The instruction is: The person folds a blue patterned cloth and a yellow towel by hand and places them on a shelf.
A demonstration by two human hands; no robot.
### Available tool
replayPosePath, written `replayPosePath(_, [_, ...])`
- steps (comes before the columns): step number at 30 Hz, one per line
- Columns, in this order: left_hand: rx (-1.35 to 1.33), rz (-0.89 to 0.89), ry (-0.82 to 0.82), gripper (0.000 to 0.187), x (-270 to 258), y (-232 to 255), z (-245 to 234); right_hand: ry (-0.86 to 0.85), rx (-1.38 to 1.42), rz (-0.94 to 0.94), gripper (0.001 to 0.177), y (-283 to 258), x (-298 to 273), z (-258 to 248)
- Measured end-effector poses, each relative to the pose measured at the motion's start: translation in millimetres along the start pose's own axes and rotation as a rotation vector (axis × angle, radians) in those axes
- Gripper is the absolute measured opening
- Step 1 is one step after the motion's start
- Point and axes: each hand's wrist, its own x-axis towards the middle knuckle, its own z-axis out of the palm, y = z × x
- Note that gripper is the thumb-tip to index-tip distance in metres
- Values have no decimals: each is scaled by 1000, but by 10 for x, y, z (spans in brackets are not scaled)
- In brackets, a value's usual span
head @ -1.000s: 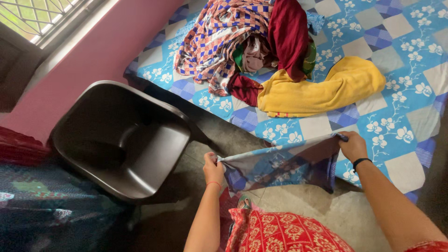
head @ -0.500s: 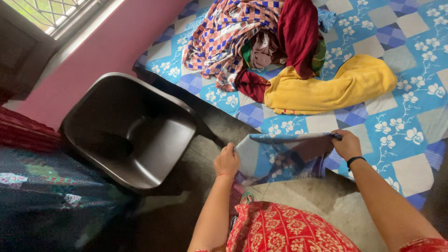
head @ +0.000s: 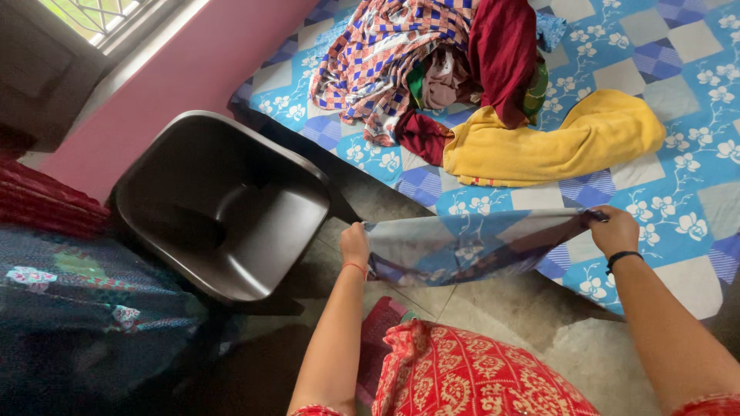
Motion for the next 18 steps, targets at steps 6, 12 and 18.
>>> replayPosePath(6, [-867,-357,-162,28,317,-307,116,21,129,19,26,-94,49,-60])
replayPosePath(12, [-431,71,-112,36,215,297,-424,4,352,-102,23,-118,128,-244])
replayPosePath(18, [-766,265,-85,23,-18,817,-820,-78,824,-36,22,-78,51,-487])
